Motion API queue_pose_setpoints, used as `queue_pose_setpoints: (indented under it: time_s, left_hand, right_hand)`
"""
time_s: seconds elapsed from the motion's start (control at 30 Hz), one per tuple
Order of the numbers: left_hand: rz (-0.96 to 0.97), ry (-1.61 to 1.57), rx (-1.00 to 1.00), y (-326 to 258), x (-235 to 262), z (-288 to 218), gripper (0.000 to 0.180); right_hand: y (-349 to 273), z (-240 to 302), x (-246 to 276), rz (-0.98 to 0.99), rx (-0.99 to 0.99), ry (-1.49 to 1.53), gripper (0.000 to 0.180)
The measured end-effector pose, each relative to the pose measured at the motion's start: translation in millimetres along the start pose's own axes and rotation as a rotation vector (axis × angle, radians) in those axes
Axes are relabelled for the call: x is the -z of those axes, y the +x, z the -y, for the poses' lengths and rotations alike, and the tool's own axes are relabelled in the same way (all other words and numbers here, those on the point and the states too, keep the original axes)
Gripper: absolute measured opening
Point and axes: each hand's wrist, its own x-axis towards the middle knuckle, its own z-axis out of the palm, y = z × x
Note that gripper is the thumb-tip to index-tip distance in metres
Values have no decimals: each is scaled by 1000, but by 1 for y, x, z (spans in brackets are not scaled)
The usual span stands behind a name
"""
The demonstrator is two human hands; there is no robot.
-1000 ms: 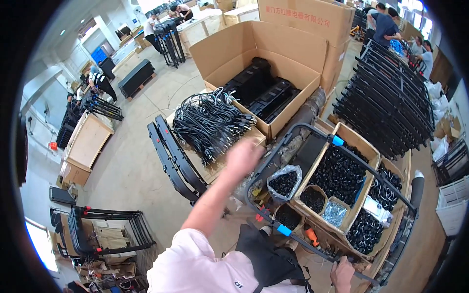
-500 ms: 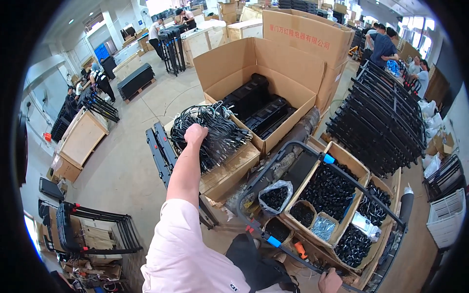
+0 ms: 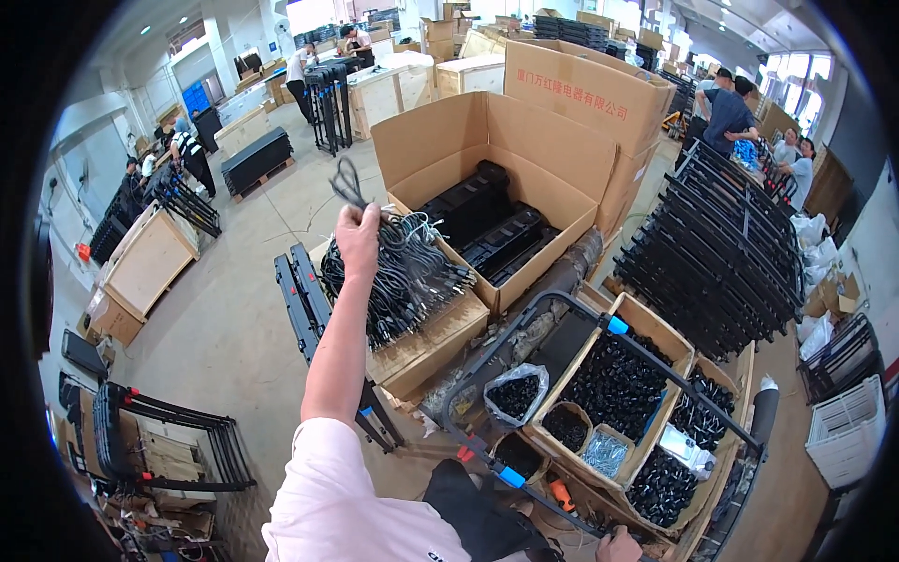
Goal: Assemble the main body of a leaf blower by connecting internal parts and using an electric screwdriver to fasten the casing.
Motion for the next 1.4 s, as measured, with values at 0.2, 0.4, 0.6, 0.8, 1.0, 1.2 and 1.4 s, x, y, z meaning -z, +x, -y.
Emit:
queue_pose_setpoints:
  time_s: [0.2,0.4,0.6,0.8,1.0,1.2,1.4]
  left_hand:
    - [76,-447,158,-3,-13,-50,21]
    - [495,-25,114,-65,-9,-91,18]
    - [1028,-10,-40,-167,-26,-150,20]
    - [1623,-24,228,-306,-37,-127,31]
    - [1734,-394,712,-422,-28,-97,29]
    - [1615,-446,500,-453,-29,-89,41]
    - [1838,-258,407,-481,-12,-71,48]
  right_hand:
    - [5,4,1,99,-9,17,52]
    - [13,-13,-13,75,-63,24,55]
    - [36,40,80,-381,197,413,39]
    - [51,122,183,0,601,1954,48]
    - [64,106,184,-122,344,2107,52]
    - [64,90,140,-185,364,2035,45]
    - [69,81,147,-271,104,2356,34]
